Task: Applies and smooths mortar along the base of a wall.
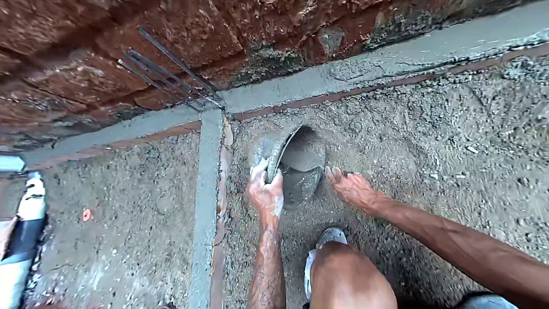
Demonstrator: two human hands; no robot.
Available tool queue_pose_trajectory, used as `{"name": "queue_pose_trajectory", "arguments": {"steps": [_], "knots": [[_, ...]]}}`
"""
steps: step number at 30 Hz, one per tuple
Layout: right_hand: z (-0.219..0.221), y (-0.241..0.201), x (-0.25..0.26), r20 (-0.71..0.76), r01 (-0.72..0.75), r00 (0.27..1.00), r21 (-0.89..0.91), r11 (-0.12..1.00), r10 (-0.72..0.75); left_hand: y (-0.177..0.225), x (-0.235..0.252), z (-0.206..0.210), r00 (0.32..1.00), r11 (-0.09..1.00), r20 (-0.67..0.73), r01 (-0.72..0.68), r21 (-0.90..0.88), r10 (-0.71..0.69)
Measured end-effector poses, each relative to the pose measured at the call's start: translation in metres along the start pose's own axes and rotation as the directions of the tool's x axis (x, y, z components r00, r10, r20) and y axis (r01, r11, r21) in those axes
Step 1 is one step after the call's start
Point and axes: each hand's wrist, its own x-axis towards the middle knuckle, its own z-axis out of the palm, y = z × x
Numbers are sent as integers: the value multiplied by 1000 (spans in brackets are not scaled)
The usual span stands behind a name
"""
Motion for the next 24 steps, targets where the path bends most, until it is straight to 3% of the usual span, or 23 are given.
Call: {"name": "queue_pose_trajectory", "arguments": {"steps": [3,9,17,21,22,23,24], "knots": [[-9,-10,14,-47,-106,993,6,994,106,-6,-1,12,997,1000,67,30,-6,-30],[9,-31,37,105,-230,967,-16,973,230,-3,0,29,982,995,178,79,-53,-68],[25,-61,27,253,-129,963,134,983,92,-24,11,12,957,997,289,32,-77,-8],[12,-70,24,354,-115,934,184,976,43,-28,4,10,954,981,255,-124,-153,160],[14,-69,24,350,-101,937,221,970,17,1,1,-3,942,994,320,-78,-78,99],[17,-66,25,342,-89,940,263,961,-7,56,5,-27,849,990,510,114,86,-142],[21,-63,25,340,-78,940,296,952,-28,90,8,-38,785,962,556,219,165,-274]]}}
